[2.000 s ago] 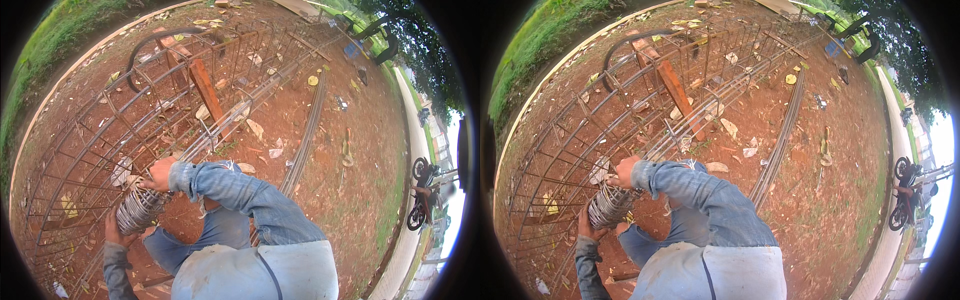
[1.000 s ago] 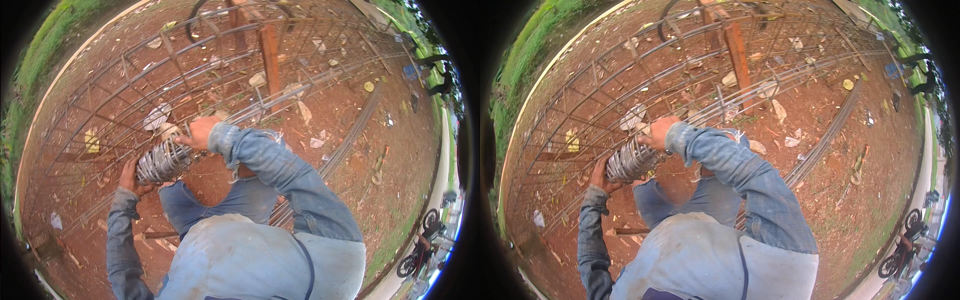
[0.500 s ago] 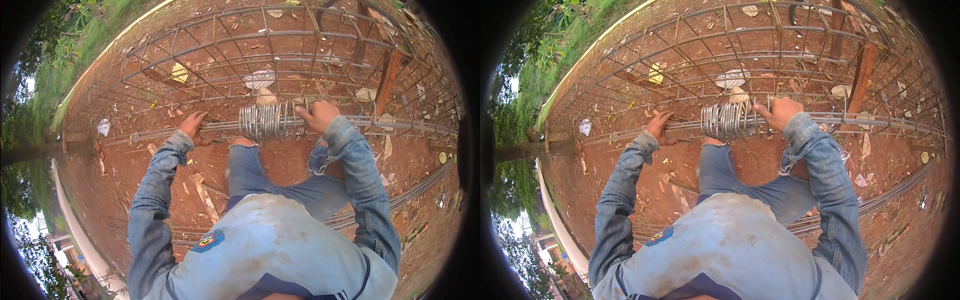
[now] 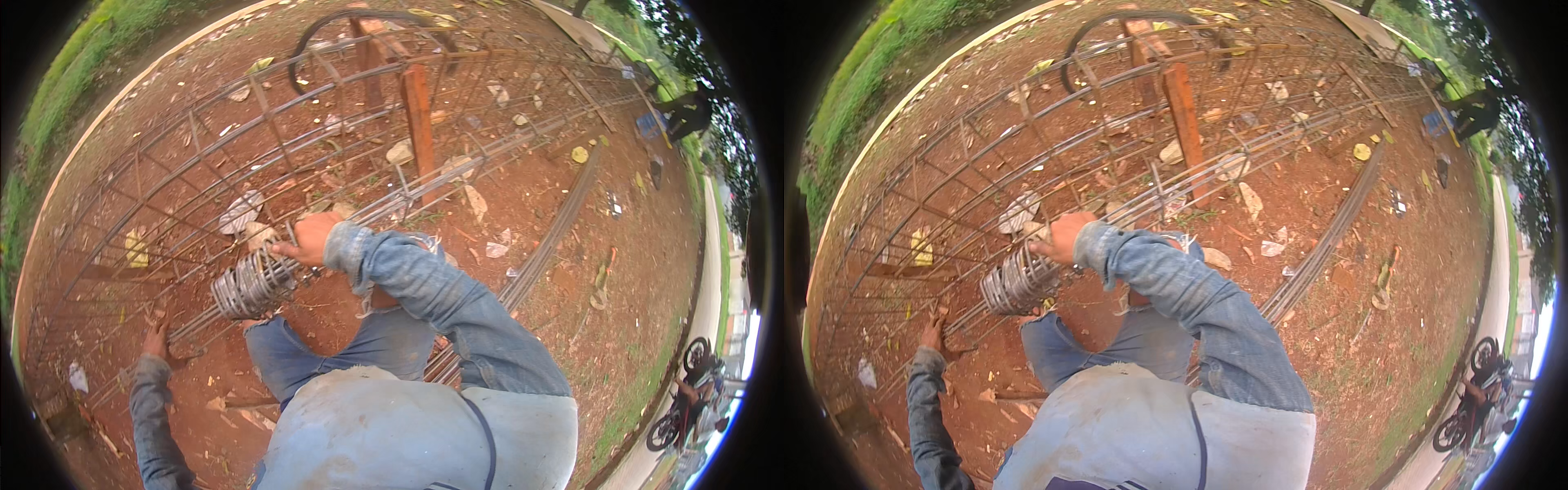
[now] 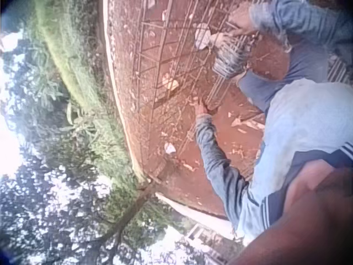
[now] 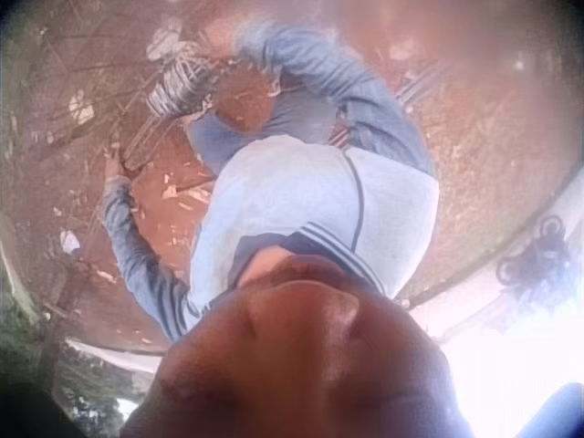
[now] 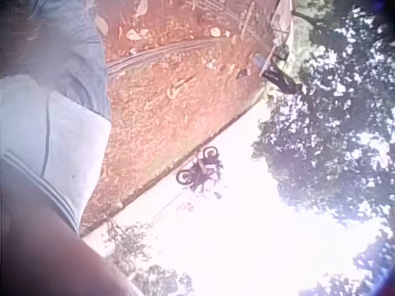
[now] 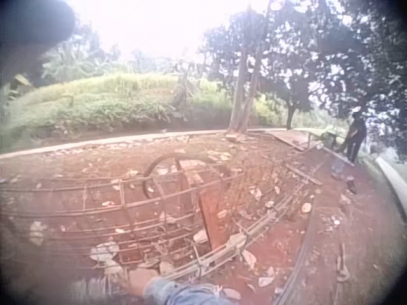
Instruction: The person assembles a metal frame by bending and securing metal rods with wire. They use pliers to twist the wire around the frame, ensuring the structure is stable.
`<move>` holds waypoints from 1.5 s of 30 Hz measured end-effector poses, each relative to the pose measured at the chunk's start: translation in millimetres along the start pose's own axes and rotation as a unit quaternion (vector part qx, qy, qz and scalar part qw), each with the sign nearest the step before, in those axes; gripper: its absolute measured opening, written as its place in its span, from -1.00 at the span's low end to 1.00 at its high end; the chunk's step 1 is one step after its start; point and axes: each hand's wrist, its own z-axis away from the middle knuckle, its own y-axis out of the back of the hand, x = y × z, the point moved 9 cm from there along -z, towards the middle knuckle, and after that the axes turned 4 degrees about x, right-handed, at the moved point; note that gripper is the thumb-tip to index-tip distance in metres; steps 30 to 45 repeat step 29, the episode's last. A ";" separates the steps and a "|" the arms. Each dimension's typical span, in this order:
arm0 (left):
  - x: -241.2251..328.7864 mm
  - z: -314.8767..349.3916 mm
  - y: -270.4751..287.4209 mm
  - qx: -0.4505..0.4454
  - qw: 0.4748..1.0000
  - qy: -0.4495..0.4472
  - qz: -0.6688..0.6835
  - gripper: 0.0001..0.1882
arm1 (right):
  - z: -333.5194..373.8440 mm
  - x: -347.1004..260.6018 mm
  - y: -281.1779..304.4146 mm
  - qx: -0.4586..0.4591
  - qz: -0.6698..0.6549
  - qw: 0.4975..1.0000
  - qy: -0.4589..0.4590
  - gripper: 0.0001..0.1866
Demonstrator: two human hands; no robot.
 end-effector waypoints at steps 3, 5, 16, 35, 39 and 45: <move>-104.1 -13.8 -51.7 0.096 0.995 -0.006 0.013 0.18 | 1.7 -3.8 1.8 0.010 -0.004 1.000 0.000 -0.22; -147.6 -22.7 -65.2 0.111 0.990 -0.047 0.071 0.35 | 6.5 -5.3 4.1 0.007 -0.020 1.000 -0.002 -0.23; -64.7 -31.3 -6.4 0.211 0.972 -0.095 0.028 0.36 | 6.0 -8.6 7.9 0.029 -0.023 0.999 -0.004 -0.22; 252.1 19.9 103.8 0.190 0.906 -0.323 0.198 0.36 | 3.7 -1.0 1.6 0.040 -0.025 0.999 -0.014 -0.21; 252.1 19.9 103.8 0.190 0.906 -0.323 0.198 0.36 | 3.7 -1.0 1.6 0.040 -0.025 0.999 -0.014 -0.21; 252.1 19.9 103.8 0.190 0.906 -0.323 0.198 0.36 | 3.7 -1.0 1.6 0.040 -0.025 0.999 -0.014 -0.21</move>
